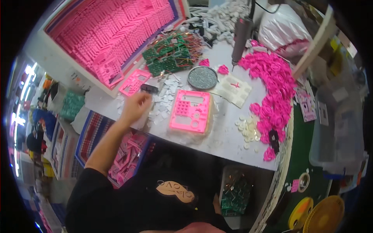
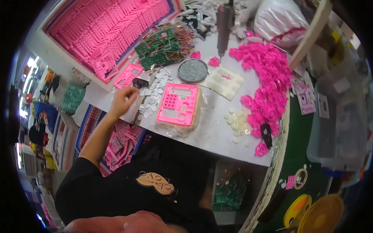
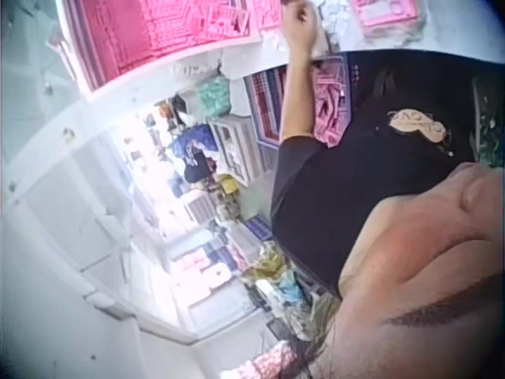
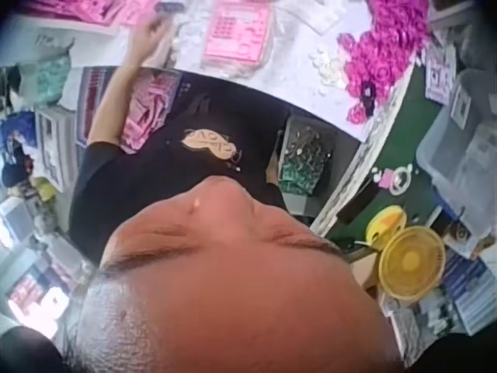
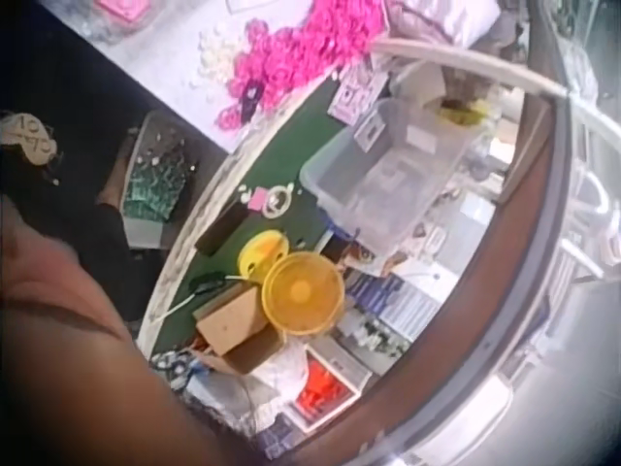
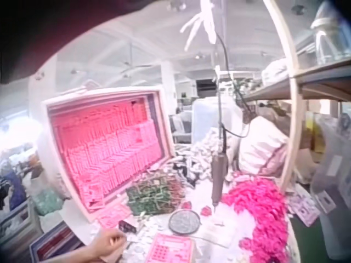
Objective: Assembling the internal electronic circuit boards and wiring into a pink plastic toy frame using an electric screwdriver.
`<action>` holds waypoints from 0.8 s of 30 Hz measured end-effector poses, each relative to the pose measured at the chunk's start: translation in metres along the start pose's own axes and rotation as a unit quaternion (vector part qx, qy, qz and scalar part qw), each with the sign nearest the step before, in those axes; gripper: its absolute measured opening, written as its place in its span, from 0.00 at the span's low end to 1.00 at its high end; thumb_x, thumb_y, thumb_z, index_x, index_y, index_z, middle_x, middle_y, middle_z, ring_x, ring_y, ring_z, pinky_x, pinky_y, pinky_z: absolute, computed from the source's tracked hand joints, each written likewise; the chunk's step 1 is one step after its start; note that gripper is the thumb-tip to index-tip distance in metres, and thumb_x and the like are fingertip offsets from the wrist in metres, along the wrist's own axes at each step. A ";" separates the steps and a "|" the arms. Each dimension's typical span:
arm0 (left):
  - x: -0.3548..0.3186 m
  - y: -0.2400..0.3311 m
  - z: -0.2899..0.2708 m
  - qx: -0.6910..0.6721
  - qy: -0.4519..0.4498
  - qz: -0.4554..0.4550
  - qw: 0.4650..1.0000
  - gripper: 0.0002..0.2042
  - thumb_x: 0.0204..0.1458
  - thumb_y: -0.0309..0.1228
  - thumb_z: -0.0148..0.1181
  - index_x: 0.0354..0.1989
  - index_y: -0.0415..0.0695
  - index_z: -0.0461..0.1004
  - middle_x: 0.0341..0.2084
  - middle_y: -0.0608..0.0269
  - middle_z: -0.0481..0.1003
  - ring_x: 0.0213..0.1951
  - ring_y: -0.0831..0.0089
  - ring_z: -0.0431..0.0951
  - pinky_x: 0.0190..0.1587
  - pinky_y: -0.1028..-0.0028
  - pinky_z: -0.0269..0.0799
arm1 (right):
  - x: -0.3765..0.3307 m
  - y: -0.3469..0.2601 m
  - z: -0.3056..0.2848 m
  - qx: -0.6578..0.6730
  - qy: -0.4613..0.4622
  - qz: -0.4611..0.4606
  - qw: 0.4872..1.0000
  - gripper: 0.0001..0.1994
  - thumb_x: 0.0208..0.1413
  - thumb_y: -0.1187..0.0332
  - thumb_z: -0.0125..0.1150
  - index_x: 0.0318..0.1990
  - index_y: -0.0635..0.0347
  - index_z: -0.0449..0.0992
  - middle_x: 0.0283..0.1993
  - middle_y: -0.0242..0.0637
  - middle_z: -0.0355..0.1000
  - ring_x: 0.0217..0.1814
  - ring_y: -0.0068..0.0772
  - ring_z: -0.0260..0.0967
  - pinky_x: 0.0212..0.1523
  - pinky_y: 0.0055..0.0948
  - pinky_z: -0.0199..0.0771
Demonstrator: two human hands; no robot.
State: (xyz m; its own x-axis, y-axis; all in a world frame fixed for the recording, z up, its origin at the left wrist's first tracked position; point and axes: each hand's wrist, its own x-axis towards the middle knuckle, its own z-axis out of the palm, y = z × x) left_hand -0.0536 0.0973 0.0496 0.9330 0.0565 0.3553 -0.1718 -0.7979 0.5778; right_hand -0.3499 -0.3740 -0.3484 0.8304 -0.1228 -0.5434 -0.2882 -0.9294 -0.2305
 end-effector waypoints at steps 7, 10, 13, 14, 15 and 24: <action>0.134 -0.098 0.015 -0.100 0.048 -0.183 0.977 0.12 0.53 0.37 0.63 0.35 0.39 0.80 0.21 0.62 0.79 0.25 0.76 0.77 0.31 0.72 0.73 | 0.009 -0.003 -0.039 0.000 -0.023 -0.024 0.999 0.16 0.61 0.62 0.52 0.49 0.64 0.76 0.39 0.47 0.79 0.34 0.42 0.78 0.36 0.40 0.80; 0.166 -0.115 0.053 -0.015 0.026 -0.151 0.988 0.17 0.51 0.43 0.65 0.33 0.38 0.81 0.23 0.57 0.80 0.27 0.70 0.81 0.34 0.69 0.75 | 0.012 -0.015 -0.066 -0.002 -0.031 -0.034 0.999 0.16 0.61 0.62 0.53 0.48 0.64 0.76 0.38 0.47 0.79 0.34 0.41 0.78 0.36 0.39 0.80; 0.178 -0.103 0.081 -0.003 -0.008 -0.200 0.980 0.19 0.46 0.45 0.68 0.31 0.38 0.81 0.25 0.52 0.81 0.30 0.63 0.82 0.37 0.66 0.76 | 0.013 -0.025 -0.074 -0.006 -0.053 -0.045 0.998 0.16 0.61 0.63 0.53 0.48 0.64 0.76 0.38 0.47 0.79 0.34 0.40 0.78 0.35 0.39 0.80; 0.182 -0.098 0.090 -0.002 0.002 -0.209 0.978 0.19 0.45 0.45 0.69 0.30 0.39 0.81 0.26 0.52 0.81 0.31 0.62 0.82 0.37 0.65 0.76 | 0.013 -0.028 -0.078 -0.006 -0.057 -0.046 0.997 0.16 0.61 0.63 0.53 0.48 0.65 0.76 0.38 0.47 0.79 0.33 0.40 0.78 0.35 0.38 0.80; 0.186 -0.094 0.094 -0.002 0.012 -0.219 0.976 0.19 0.44 0.45 0.70 0.30 0.39 0.80 0.26 0.52 0.81 0.31 0.60 0.82 0.37 0.64 0.76 | 0.012 -0.031 -0.082 -0.008 -0.062 -0.047 0.997 0.15 0.61 0.63 0.53 0.48 0.65 0.76 0.38 0.47 0.79 0.33 0.39 0.78 0.35 0.38 0.80; 0.183 -0.068 0.108 0.015 0.105 -0.176 0.979 0.21 0.42 0.44 0.72 0.21 0.40 0.70 0.24 0.49 0.76 0.30 0.53 0.78 0.33 0.57 0.70 | 0.009 -0.053 -0.115 -0.019 -0.114 -0.050 0.992 0.15 0.61 0.64 0.54 0.48 0.65 0.77 0.37 0.46 0.79 0.33 0.37 0.78 0.35 0.37 0.79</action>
State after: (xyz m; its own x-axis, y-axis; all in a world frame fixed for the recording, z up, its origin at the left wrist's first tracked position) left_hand 0.1633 0.0971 -0.0039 0.8471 0.4495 0.2835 0.1605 -0.7248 0.6700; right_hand -0.2721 -0.3660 -0.2479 0.7231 0.0496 -0.6889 -0.1878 -0.9457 -0.2652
